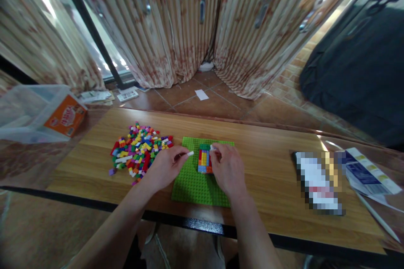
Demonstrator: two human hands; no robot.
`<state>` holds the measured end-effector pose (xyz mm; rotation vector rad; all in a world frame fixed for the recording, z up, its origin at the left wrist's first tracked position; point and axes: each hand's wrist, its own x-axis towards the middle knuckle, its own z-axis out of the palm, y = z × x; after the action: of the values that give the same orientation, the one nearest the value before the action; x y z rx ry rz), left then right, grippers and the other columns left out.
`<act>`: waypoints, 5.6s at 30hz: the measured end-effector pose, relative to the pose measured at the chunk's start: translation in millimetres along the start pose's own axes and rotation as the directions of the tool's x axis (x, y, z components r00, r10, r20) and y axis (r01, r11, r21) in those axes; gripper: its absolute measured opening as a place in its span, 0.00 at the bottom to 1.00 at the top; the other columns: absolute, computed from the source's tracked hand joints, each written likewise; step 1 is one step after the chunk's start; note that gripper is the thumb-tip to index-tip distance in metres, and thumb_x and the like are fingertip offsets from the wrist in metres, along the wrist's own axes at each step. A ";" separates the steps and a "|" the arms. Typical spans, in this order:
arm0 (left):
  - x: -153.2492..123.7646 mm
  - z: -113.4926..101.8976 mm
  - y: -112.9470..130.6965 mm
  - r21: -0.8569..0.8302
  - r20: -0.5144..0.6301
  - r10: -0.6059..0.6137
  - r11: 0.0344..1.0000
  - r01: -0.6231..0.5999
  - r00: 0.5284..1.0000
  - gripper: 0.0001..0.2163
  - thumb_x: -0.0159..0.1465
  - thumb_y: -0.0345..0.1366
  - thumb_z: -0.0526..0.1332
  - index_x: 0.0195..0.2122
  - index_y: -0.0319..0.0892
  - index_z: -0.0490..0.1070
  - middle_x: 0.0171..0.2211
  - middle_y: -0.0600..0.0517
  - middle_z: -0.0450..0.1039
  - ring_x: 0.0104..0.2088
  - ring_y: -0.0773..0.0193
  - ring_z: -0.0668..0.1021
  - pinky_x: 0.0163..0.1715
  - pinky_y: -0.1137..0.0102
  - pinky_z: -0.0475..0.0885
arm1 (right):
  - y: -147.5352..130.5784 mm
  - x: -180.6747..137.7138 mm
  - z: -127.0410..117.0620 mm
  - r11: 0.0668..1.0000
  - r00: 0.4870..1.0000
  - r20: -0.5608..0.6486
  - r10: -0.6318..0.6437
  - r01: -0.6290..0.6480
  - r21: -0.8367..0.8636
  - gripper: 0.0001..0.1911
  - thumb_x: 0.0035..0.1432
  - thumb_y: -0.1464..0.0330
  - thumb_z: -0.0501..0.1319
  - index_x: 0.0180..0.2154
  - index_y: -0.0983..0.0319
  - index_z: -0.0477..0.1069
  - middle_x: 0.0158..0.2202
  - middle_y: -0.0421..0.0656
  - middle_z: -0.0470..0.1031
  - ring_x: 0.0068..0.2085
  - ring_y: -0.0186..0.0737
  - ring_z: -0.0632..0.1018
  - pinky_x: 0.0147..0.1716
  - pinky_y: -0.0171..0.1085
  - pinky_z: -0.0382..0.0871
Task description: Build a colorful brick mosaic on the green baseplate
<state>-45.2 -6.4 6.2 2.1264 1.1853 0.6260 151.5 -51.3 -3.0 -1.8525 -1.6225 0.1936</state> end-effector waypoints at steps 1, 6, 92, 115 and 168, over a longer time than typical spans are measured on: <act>0.0 -0.1 0.4 0.002 -0.001 0.001 1.000 -0.001 1.000 0.11 0.68 0.36 0.54 0.40 0.40 0.76 0.35 0.48 0.78 0.33 0.62 0.77 0.33 0.69 0.69 | -0.3 -0.1 0.2 1.000 1.000 0.008 -0.005 0.005 0.004 0.15 0.60 0.64 0.57 0.43 0.63 0.76 0.38 0.49 0.78 0.40 0.47 0.77 0.44 0.47 0.70; -0.4 -2.0 1.6 0.020 0.007 0.005 1.000 -0.005 1.000 0.10 0.68 0.35 0.55 0.38 0.40 0.76 0.34 0.48 0.78 0.33 0.62 0.76 0.34 0.69 0.69 | 1.9 1.0 -1.7 0.996 0.999 0.044 -0.003 -0.001 0.086 0.14 0.59 0.62 0.59 0.43 0.62 0.77 0.39 0.48 0.79 0.39 0.46 0.77 0.44 0.47 0.70; 9.2 15.0 26.2 -0.933 0.231 -0.211 0.228 0.277 0.950 0.17 0.52 0.37 0.71 0.41 0.37 0.74 0.29 0.51 0.78 0.27 0.69 0.76 0.32 0.72 0.70 | -12.5 -0.3 -19.7 0.852 0.958 0.229 -0.172 0.028 0.523 0.15 0.57 0.59 0.66 0.46 0.53 0.77 0.43 0.41 0.76 0.41 0.39 0.77 0.41 0.41 0.72; 10.1 29.3 8.9 -0.564 0.039 -0.183 0.808 0.172 0.982 0.16 0.62 0.31 0.60 0.52 0.37 0.72 0.50 0.42 0.77 0.45 0.57 0.80 0.48 0.60 0.74 | 34.1 19.9 -10.9 0.982 0.966 0.233 -0.116 0.076 0.171 0.15 0.57 0.58 0.63 0.44 0.56 0.78 0.47 0.47 0.75 0.49 0.50 0.76 0.53 0.51 0.68; -6.5 -75.9 -31.1 -0.859 -0.447 -0.603 0.497 -0.128 0.660 0.09 0.55 0.32 0.65 0.37 0.37 0.75 0.30 0.53 0.78 0.28 0.72 0.77 0.35 0.73 0.73 | -84.9 -37.3 59.6 0.924 0.928 0.173 -0.330 0.279 0.262 0.11 0.64 0.67 0.56 0.41 0.58 0.77 0.40 0.46 0.80 0.42 0.45 0.78 0.45 0.45 0.71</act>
<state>-116.2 22.3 36.4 0.7711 1.1576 1.6006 42.3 -62.4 -12.9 -1.4173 -1.9232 0.4395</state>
